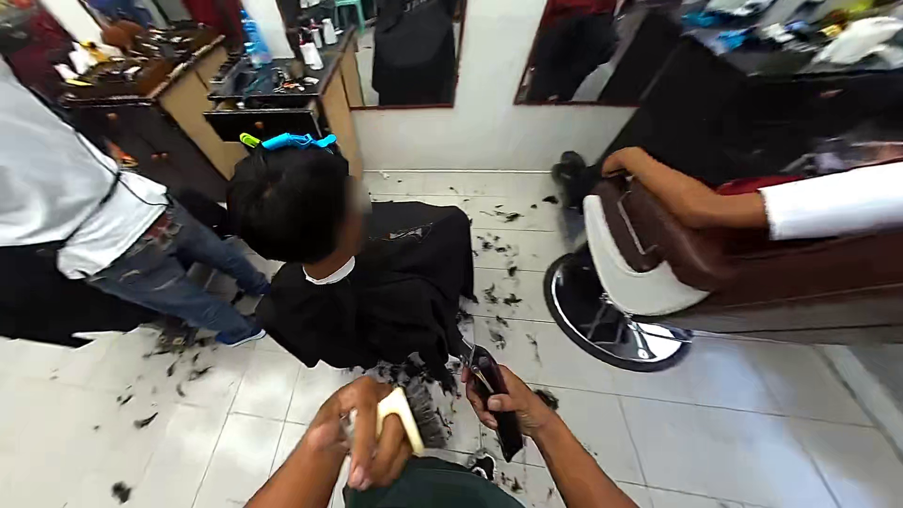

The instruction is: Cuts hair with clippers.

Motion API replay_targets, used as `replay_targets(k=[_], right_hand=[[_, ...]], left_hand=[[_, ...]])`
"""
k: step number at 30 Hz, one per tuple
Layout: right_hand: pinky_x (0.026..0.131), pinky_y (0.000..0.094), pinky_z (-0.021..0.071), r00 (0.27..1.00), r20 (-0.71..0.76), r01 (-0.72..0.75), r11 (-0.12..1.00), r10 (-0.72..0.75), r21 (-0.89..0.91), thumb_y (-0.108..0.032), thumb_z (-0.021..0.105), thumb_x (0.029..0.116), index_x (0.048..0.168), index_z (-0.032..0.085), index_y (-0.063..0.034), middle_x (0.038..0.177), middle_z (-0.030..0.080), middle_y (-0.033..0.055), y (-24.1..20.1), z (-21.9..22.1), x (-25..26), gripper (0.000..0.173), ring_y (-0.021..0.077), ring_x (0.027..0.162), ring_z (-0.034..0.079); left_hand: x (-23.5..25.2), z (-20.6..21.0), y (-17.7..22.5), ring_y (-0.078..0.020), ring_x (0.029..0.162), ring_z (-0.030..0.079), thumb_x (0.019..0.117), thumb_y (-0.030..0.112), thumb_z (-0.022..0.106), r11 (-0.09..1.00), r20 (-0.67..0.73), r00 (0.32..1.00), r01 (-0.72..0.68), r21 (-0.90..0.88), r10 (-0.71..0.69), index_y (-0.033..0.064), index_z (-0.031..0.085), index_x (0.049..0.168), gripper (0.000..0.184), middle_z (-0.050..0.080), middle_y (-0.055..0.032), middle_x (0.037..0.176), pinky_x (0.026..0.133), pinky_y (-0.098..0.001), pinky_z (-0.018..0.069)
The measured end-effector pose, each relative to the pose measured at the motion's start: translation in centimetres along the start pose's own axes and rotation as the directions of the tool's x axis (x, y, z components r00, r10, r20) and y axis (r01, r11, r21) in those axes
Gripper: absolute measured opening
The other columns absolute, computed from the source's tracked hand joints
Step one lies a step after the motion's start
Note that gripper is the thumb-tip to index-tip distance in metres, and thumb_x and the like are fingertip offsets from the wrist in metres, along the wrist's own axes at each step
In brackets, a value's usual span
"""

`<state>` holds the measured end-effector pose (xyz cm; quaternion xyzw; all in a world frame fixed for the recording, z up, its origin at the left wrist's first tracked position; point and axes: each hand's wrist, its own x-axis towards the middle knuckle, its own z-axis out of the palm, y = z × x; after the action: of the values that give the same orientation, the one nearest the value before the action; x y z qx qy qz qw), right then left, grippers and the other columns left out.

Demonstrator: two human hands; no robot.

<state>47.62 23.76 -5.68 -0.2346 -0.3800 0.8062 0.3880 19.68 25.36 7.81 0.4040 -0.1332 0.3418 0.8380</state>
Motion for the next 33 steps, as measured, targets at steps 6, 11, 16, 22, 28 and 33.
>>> replay_targets(k=[6, 11, 16, 22, 28, 33], right_hand=[[0.058, 0.0217, 0.0553, 0.919, 0.394, -0.023, 0.995, -0.017, 0.096, -0.030, 0.085, 0.0810, 0.121, 0.067, -0.0172, 0.082, 0.070, -0.0038, -4.1, -2.5, 2.0, 0.046, 0.0047, 0.062, 0.064], [0.058, 0.0247, 0.0569, 0.990, 0.138, 0.063, 0.987, -0.042, -0.150, -0.031, 0.088, 0.0752, 0.115, 0.067, -0.0147, 0.082, 0.071, -0.0035, -7.8, -6.0, 5.4, 0.048, 0.0060, 0.062, 0.064], [0.071, 0.0259, 0.0613, 0.950, 0.234, 0.273, 0.917, -0.208, -0.290, -0.032, 0.086, 0.0801, 0.149, 0.047, -0.0153, 0.117, 0.073, -0.0009, -13.2, -5.3, 8.6, 0.081, 0.0087, 0.080, 0.071], [0.096, 0.0293, 0.0568, 0.921, 0.381, 0.165, 0.809, 0.079, -0.565, -0.008, 0.083, 0.0728, 0.139, 0.050, 0.0081, 0.120, 0.069, 0.0095, -19.0, -8.9, 12.0, 0.076, 0.0090, 0.107, 0.067], [0.098, 0.0355, 0.0553, 0.845, 0.474, 0.010, 0.880, 0.247, -0.475, -0.003, 0.079, 0.0766, 0.130, 0.055, 0.0105, 0.111, 0.072, 0.0160, -19.6, -14.9, 11.8, 0.060, 0.0163, 0.103, 0.070], [0.096, 0.0397, 0.0533, 0.751, 0.531, -0.038, 0.827, 0.393, -0.560, -0.006, 0.080, 0.0801, 0.127, 0.058, 0.0107, 0.112, 0.068, 0.0215, -20.8, -17.0, 11.7, 0.054, 0.0221, 0.103, 0.067]], left_hand=[[2.2, -7.3, -7.9, -0.0023, 0.061, 0.062, 0.1054, 0.025, 0.050, 0.721, -0.849, 0.483, 0.508, 0.471, 0.215, 0.0066, 0.074, 0.100, 0.031, 0.069, 0.0050, 0.077, 0.054, -0.0194, 0.0520], [4.7, -7.2, -5.1, -0.0016, 0.060, 0.066, 0.0924, 0.074, 0.051, 0.887, -0.614, 0.780, 0.190, 0.422, 0.125, 0.0221, 0.080, 0.102, 0.060, 0.074, 0.0055, 0.079, 0.051, -0.0171, 0.0525], [12.7, -9.6, -5.2, -0.0068, 0.058, 0.060, 0.1095, 0.031, 0.038, 0.672, -0.802, 0.493, 0.470, 0.573, 0.339, 0.0012, 0.038, 0.153, 0.052, 0.067, 0.0005, 0.079, 0.049, -0.0224, 0.0497], [15.7, -11.4, -8.8, -0.0117, 0.109, 0.067, 0.1097, 0.040, 0.036, 0.307, -0.735, 0.346, 0.744, 0.594, 0.583, 0.0032, 0.058, 0.142, 0.054, 0.069, -0.0099, 0.127, 0.097, -0.0373, 0.0536], [19.8, -11.1, -16.2, -0.0012, 0.061, 0.062, 0.1095, 0.026, 0.025, 0.664, -0.787, -0.126, 0.626, 0.409, 0.604, 0.0016, 0.066, 0.112, 0.048, 0.070, 0.0040, 0.079, 0.057, -0.0225, 0.0556], [21.7, -9.7, -18.4, -0.0002, 0.058, 0.063, 0.1120, 0.027, 0.013, 0.768, -0.715, -0.351, 0.493, 0.408, 0.604, 0.0041, 0.066, 0.096, 0.059, 0.070, 0.0067, 0.073, 0.056, -0.0188, 0.0548]])
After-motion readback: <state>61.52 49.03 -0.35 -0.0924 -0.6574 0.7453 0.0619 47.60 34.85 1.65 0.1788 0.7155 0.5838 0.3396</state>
